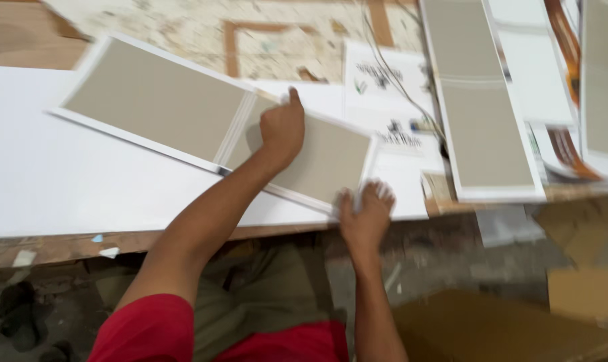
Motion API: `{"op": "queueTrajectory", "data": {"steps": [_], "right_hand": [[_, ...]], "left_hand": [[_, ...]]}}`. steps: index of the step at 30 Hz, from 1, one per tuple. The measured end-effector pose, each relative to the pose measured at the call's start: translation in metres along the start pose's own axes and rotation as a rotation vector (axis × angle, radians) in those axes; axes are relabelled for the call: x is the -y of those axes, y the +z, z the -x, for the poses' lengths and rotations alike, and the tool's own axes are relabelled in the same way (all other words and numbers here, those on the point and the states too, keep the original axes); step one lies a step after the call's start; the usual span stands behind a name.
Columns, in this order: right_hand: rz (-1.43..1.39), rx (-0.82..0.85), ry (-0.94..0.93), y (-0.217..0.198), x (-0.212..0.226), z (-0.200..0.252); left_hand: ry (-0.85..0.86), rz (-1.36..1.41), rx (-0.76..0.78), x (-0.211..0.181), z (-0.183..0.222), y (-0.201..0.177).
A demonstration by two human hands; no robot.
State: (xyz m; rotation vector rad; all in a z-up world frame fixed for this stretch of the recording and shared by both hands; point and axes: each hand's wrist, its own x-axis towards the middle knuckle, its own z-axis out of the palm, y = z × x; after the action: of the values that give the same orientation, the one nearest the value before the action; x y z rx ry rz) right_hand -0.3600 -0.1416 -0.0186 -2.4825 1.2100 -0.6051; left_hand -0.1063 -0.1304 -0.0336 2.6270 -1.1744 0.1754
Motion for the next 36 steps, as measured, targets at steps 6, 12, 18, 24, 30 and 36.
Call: {"op": "queueTrajectory", "data": {"steps": [6,12,18,24,30,36], "right_hand": [[0.008,0.154,-0.193,-0.017,-0.006,-0.003],[-0.070,0.372,-0.349,-0.054,-0.014,-0.017],[-0.151,0.466,-0.357,-0.053,-0.040,-0.023],[-0.305,0.526,-0.253,-0.054,-0.049,-0.037],[-0.473,0.542,-0.230,-0.059,-0.054,-0.042],[-0.189,0.416,-0.306,-0.050,-0.042,-0.026]], "left_hand": [[0.341,0.257,0.014,-0.137,0.025,0.021],[0.201,0.130,0.057,-0.068,0.071,-0.014],[-0.331,-0.278,0.127,0.064,0.142,-0.067],[-0.003,0.045,0.333,-0.096,0.167,-0.033],[0.236,0.474,0.123,-0.117,0.195,-0.068],[-0.116,0.124,0.205,0.052,0.170,-0.102]]}}
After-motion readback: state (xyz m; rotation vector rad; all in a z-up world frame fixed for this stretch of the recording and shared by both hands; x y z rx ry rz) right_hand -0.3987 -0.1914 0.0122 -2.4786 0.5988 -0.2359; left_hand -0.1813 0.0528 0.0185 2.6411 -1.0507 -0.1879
